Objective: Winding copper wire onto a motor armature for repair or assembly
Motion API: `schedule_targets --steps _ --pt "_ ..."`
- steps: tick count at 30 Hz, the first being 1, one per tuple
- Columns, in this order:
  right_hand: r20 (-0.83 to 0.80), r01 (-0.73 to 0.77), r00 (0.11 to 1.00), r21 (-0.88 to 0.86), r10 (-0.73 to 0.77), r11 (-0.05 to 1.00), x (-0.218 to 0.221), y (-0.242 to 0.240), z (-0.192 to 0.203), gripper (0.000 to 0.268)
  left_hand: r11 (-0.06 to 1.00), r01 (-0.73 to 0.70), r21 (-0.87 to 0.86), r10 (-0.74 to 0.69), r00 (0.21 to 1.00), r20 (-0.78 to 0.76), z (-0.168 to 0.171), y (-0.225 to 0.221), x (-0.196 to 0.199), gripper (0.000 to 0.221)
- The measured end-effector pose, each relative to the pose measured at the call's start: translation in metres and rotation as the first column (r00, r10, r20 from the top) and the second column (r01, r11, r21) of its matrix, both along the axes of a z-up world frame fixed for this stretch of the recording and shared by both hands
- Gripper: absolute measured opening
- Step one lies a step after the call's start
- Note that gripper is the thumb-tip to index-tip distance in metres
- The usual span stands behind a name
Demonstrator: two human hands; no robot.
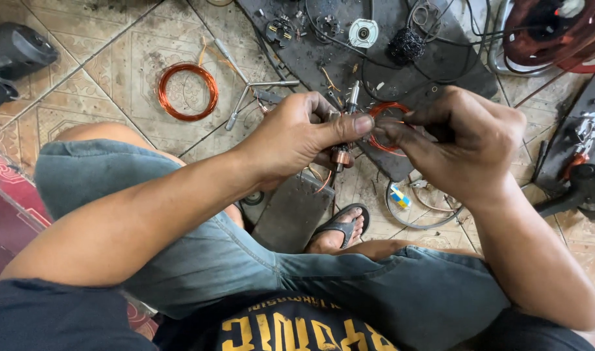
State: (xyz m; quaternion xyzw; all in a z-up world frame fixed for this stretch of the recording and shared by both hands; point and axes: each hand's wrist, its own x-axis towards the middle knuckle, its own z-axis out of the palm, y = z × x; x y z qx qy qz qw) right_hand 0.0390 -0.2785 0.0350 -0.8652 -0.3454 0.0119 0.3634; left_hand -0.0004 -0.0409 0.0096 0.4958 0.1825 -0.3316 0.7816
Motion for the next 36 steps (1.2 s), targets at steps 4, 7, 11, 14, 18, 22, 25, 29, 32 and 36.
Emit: schedule_targets --steps 4,7,11,14,18,22,25,29,32,36 --pt "-0.056 0.019 0.998 0.024 -0.017 1.0 0.003 0.002 0.0 0.03 0.998 0.043 0.035 -0.045 0.996 0.071 0.001 0.002 -0.003 0.048" --pt "-0.106 0.018 0.994 0.072 -0.011 0.997 0.001 0.003 0.002 0.033 0.952 0.106 0.286 -0.195 0.932 0.305 0.0 0.005 -0.005 0.057" --pt "-0.11 0.019 0.994 0.049 -0.013 0.999 -0.004 0.002 0.005 0.031 0.935 0.088 0.342 -0.25 0.85 0.464 0.007 0.006 -0.01 0.053" --pt "-0.093 0.002 0.996 0.054 0.003 0.999 -0.006 0.003 0.008 0.031 0.934 0.056 0.353 -0.252 0.805 0.538 0.012 0.007 -0.013 0.053" --pt "-0.074 -0.055 0.995 0.1 0.063 0.993 -0.006 0.003 0.009 0.026 0.973 0.1 0.209 -0.21 0.762 0.613 0.009 0.008 -0.016 0.055" --pt "-0.134 0.002 0.991 0.135 0.017 0.991 -0.009 0.004 0.016 0.024 0.96 0.137 0.244 -0.269 0.69 0.672 0.023 0.014 -0.017 0.06" --pt "-0.153 -0.018 0.987 0.159 0.042 0.987 -0.008 0.003 0.021 0.024 0.944 0.198 0.263 -0.328 0.615 0.717 0.028 0.019 -0.017 0.063" --pt "-0.22 -0.027 0.973 0.219 0.076 0.975 -0.009 0.001 0.023 0.025 0.909 0.227 0.351 -0.418 0.521 0.745 0.027 0.026 -0.019 0.068" --pt "-0.251 -0.007 0.966 0.227 0.065 0.974 -0.011 -0.001 0.017 0.025 0.916 0.227 0.331 -0.401 0.454 0.796 0.023 0.028 -0.02 0.07" --pt "-0.333 0.019 0.941 0.241 0.064 0.97 -0.013 -0.002 0.014 0.021 0.923 0.193 0.332 -0.382 0.366 0.849 0.024 0.03 -0.022 0.074"
